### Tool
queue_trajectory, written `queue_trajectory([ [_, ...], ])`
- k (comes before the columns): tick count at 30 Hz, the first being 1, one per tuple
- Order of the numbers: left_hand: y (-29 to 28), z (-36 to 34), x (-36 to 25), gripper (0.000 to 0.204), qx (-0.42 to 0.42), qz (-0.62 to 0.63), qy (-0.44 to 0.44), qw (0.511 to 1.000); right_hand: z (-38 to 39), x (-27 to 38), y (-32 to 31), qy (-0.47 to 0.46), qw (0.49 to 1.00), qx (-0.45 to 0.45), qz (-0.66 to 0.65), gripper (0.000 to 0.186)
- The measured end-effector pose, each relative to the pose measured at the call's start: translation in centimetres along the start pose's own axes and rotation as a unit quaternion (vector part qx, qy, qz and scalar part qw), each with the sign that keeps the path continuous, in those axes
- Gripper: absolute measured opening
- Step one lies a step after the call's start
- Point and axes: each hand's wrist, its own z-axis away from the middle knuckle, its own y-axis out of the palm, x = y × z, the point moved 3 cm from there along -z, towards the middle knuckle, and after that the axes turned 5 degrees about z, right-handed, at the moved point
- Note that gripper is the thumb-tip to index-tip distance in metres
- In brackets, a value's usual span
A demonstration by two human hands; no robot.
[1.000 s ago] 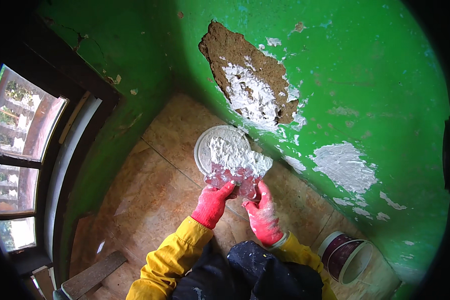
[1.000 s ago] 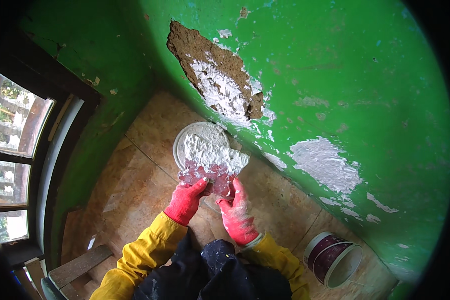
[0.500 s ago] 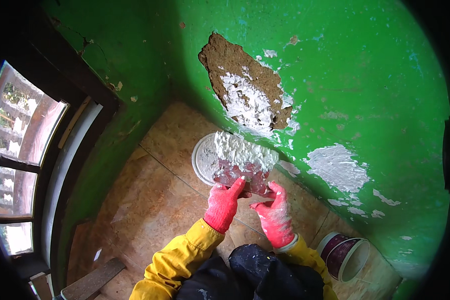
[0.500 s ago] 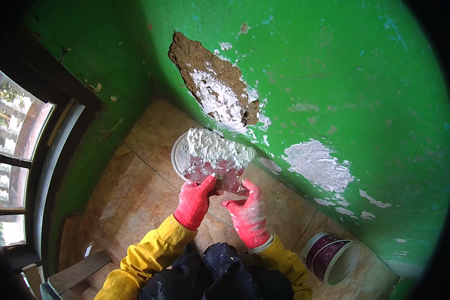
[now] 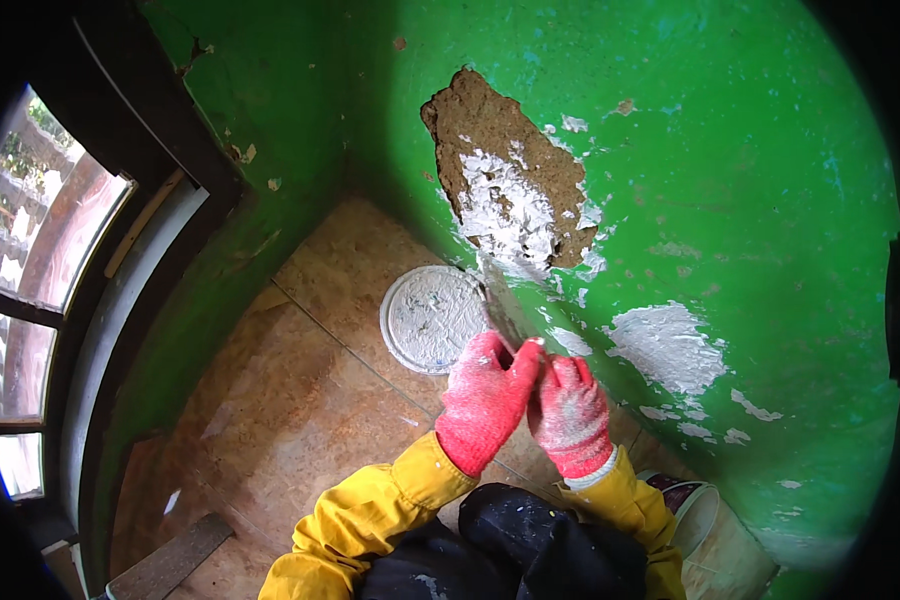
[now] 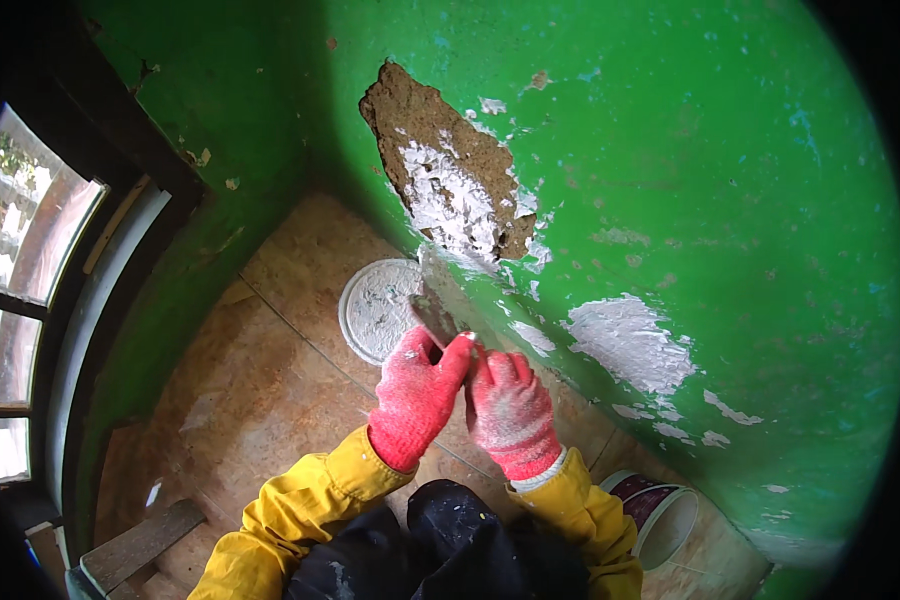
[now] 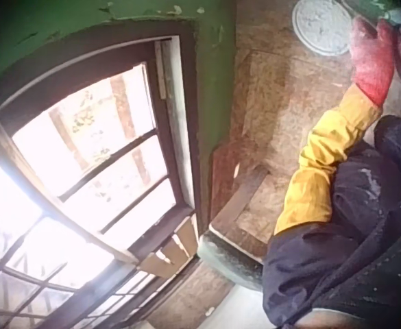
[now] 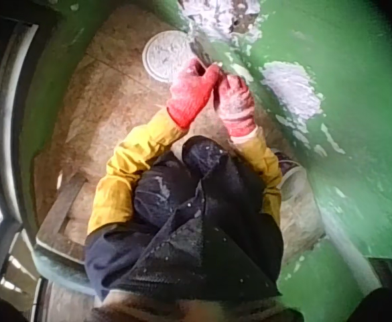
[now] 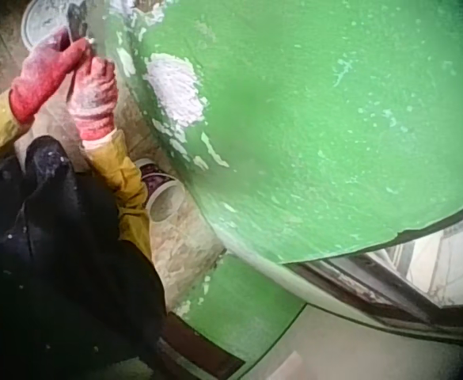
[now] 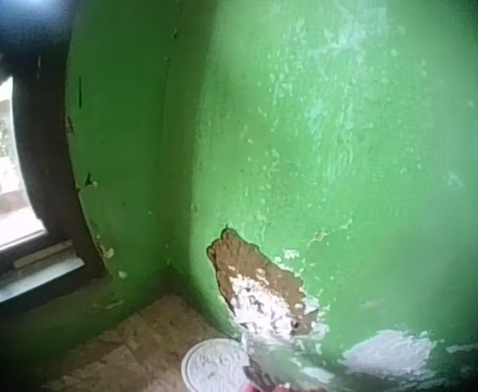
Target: The person applies plaster onto a damaged wall using a putty knife, scoops more plaster compound from a bucket, and spreads it across the exposed wall section with the putty knife.
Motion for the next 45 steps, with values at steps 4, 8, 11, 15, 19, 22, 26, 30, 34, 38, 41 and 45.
queue_trajectory([
  [4, -1.3, 0.1, -0.2, 0.033, 0.032, -0.046, 0.056, 0.997, -0.9, 0.5, 0.4, 0.006, 0.988, -0.093, -0.125, 0.031],
  [8, -2.1, 0.3, -0.2, 0.036, 0.051, -0.013, 0.088, 0.995, -0.8, 0.5, 0.5, 0.06, 0.978, -0.126, -0.153, 0.02],
  [11, -2.8, -0.4, 2.1, 0.035, 0.058, 0.011, 0.076, 0.995, 0.1, 0.0, 0.1, 0.128, 0.983, -0.1, -0.089, 0.012],
  [15, -3.4, -0.6, 3.9, 0.032, 0.037, 0.005, 0.048, 0.998, 0.4, -0.5, 0.0, 0.165, 0.973, -0.146, -0.064, 0.016],
  [19, -2.8, -0.9, 5.1, 0.034, 0.065, 0.007, 0.056, 0.996, -0.3, -0.6, 0.3, 0.156, 0.968, -0.194, -0.024, 0.019],
  [22, -2.4, -1.2, 5.5, 0.034, 0.079, 0.028, 0.038, 0.996, -0.4, -0.6, 0.4, 0.185, 0.964, -0.186, -0.046, 0.02],
  [26, -2.0, -1.3, 5.8, 0.033, 0.09, 0.038, 0.045, 0.994, 0.3, -0.5, 0.3, 0.177, 0.97, -0.164, -0.044, 0.02],
  [30, -1.6, -1.5, 4.7, 0.032, 0.096, 0.069, 0.034, 0.992, 0.2, -0.6, 0.5, 0.2, 0.963, -0.167, -0.07, 0.018],
  [34, -1.1, -1.4, 4.2, 0.033, 0.106, 0.078, 0.045, 0.99, 0.6, -0.4, 0.8, 0.161, 0.974, -0.151, -0.051, 0.017],
  [38, -1.4, -1.3, 6.2, 0.033, 0.105, 0.087, -0.001, 0.991, 0.8, -0.1, 0.2, 0.146, 0.975, -0.158, -0.048, 0.017],
  [41, -1.5, -1.0, 7.2, 0.032, 0.113, 0.094, -0.012, 0.989, 0.5, 0.0, 0.1, 0.156, 0.967, -0.183, -0.084, 0.018],
  [45, -1.1, -1.4, 5.7, 0.033, 0.11, 0.084, 0.008, 0.99, -0.8, -0.6, 0.4, 0.194, 0.964, -0.181, 0.017, 0.021],
])
